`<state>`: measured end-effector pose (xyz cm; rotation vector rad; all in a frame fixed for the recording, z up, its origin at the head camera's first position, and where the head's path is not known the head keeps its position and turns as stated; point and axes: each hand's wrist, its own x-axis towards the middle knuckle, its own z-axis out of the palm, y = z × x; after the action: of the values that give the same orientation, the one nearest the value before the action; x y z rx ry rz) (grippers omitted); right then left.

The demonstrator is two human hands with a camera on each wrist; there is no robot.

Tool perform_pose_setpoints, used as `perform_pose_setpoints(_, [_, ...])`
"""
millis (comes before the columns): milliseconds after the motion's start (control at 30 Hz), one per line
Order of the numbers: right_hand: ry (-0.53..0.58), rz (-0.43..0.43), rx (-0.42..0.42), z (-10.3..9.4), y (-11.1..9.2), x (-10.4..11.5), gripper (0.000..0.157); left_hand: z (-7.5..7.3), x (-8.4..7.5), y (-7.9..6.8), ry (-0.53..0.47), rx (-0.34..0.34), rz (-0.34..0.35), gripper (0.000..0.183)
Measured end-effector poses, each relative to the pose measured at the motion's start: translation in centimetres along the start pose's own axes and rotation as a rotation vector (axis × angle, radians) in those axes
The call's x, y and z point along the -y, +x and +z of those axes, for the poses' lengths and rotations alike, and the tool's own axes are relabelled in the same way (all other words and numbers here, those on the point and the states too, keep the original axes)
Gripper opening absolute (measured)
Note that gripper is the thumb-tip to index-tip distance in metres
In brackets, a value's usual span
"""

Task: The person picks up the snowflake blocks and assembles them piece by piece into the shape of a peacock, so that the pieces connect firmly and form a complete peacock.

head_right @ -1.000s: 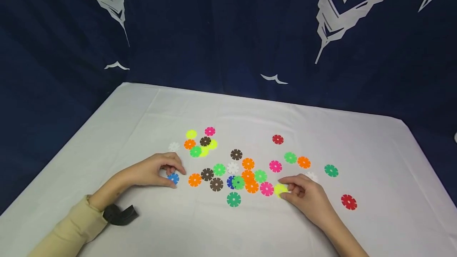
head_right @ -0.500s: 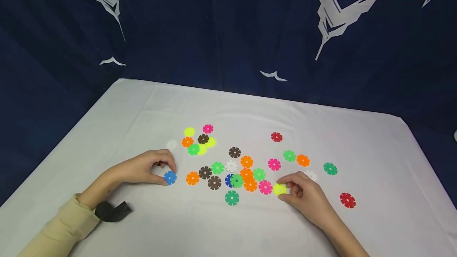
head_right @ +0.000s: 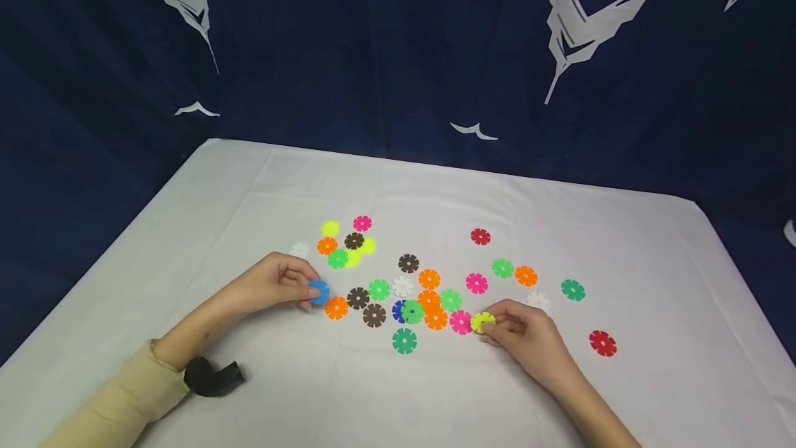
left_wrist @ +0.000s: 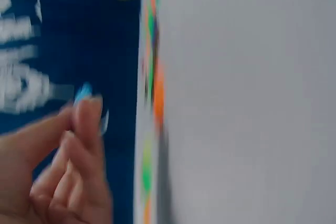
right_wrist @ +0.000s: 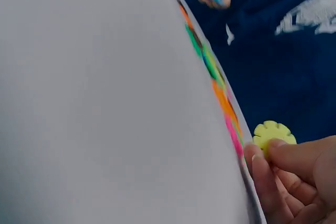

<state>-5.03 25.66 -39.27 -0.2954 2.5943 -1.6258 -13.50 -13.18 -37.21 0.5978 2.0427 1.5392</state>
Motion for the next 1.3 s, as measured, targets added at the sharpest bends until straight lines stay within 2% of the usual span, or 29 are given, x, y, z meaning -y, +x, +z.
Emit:
perform_pose_setpoints(100, [0.201, 0.037, 0.058, 1.5, -0.5, 1.2, 0.018, 3.8, -0.4, 0.7, -0.25, 0.035, -0.097, 0.018])
perform_pose_setpoints(167, [0.274, 0.031, 0.086, 3.0, -0.8, 1.8, 0.018, 6.2, -0.5, 1.0, -0.376, 0.066, -0.148, 0.02])
perform_pose_setpoints(267, [0.382, -0.015, 0.119, 5.1, -1.3, 2.2, 0.017, 9.0, -0.7, 1.1, -0.498, 0.063, -0.191, 0.018])
perform_pose_setpoints(333, [0.43, -0.062, 0.124, 6.2, -1.5, 2.2, 0.016, 9.9, -0.7, 1.1, -0.536, 0.037, -0.216, 0.016])
perform_pose_setpoints(467, [0.466, -0.145, 0.096, 7.4, -1.5, 2.1, 0.012, 10.3, -0.5, 1.1, -0.557, 0.014, -0.241, 0.017])
perform_pose_setpoints(600, [0.454, -0.214, 0.068, 8.1, -1.3, 2.1, 0.01, 10.5, -0.4, 1.1, -0.551, 0.013, -0.233, 0.02])
perform_pose_setpoints(800, [0.369, -0.288, 0.01, 8.9, -1.0, 2.2, 0.013, 10.6, -0.6, 1.1, -0.519, 0.002, -0.224, 0.021])
perform_pose_setpoints(1100, [0.24, -0.431, -0.078, 9.1, -0.9, 1.8, 0.026, 11.0, -0.5, 1.4, -0.563, -0.012, -0.232, 0.021])
perform_pose_setpoints(1200, [0.235, -0.444, -0.099, 9.2, -0.9, 1.7, 0.027, 11.2, -0.6, 1.4, -0.581, -0.03, -0.238, 0.021])
perform_pose_setpoints(1300, [0.294, -0.432, -0.105, 9.3, -0.8, 1.7, 0.026, 11.3, -0.7, 1.4, -0.602, -0.047, -0.24, 0.021])
